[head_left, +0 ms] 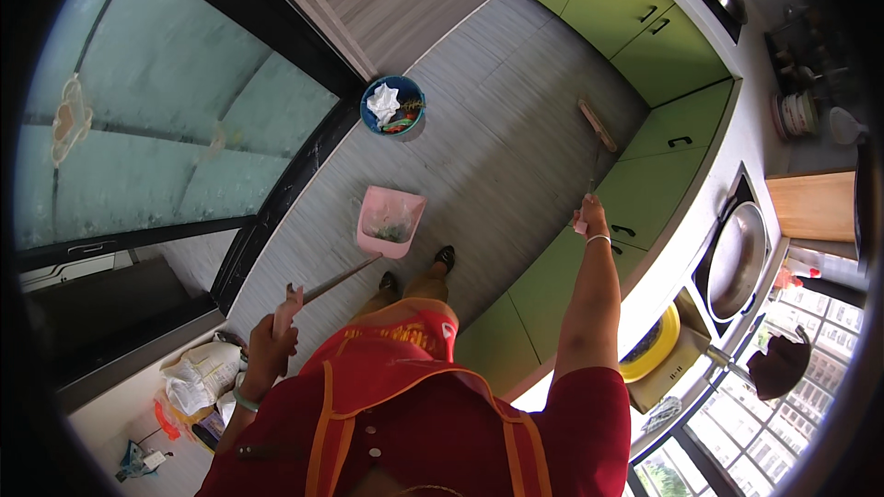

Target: The person sweeps the bedroom floor using a broom and dustpan, moves to a shelf to handle small objects including a white packet, and then continues sweeping the kitchen floor where they also pick up debris by hand.

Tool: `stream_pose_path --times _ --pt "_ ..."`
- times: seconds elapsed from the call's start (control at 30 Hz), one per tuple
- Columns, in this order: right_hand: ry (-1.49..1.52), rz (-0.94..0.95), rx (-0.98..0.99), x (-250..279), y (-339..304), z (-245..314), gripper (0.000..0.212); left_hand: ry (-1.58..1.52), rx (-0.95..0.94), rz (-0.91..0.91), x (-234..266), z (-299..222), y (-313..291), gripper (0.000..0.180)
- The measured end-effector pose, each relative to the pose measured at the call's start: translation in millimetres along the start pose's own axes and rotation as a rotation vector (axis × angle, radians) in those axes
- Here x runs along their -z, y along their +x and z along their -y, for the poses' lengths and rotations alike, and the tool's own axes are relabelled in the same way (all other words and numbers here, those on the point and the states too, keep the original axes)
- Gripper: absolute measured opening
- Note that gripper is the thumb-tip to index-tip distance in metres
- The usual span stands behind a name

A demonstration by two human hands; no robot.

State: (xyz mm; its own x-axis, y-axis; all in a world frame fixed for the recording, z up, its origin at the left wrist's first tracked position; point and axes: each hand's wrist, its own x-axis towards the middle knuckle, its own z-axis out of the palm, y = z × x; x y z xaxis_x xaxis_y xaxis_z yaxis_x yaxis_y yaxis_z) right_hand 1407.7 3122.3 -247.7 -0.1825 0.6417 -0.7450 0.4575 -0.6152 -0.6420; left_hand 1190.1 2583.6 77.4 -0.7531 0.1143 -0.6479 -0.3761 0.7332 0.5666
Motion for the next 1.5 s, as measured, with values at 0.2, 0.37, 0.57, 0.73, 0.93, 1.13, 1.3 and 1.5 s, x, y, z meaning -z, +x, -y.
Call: stream_pose_path --times 0.2,0.37,0.57,0.73,0.93,1.13,1.3,1.5 --pt "-0.047 0.034 -0.127 -19 -18 -65 0.018 0.078 0.034 0.033 2 -5 1 0.021" --pt "-0.100 0.114 -0.324 -40 -107 -131 0.041 -0.034 -0.015 0.074 22 12 6 0.021" --pt "-0.131 0.168 -0.310 -107 -220 -195 0.053 0.044 -0.124 0.185 69 47 15 0.021" --pt "-0.141 0.295 -0.292 -201 -288 -220 0.060 0.137 -0.226 0.248 128 100 19 0.022" --pt "-0.190 0.445 -0.279 -299 -379 -234 0.061 0.316 -0.386 0.257 197 172 12 0.026" --pt "-0.298 0.517 -0.200 -326 -412 -274 0.053 0.464 -0.625 0.209 261 226 1 0.023" --pt "-0.260 0.435 -0.187 -307 -452 -254 0.053 0.046 -0.256 0.198 302 240 -25 0.018" --pt "0.017 0.423 -0.243 -268 -483 -253 0.052 -0.032 -0.193 0.123 306 271 -43 0.018"
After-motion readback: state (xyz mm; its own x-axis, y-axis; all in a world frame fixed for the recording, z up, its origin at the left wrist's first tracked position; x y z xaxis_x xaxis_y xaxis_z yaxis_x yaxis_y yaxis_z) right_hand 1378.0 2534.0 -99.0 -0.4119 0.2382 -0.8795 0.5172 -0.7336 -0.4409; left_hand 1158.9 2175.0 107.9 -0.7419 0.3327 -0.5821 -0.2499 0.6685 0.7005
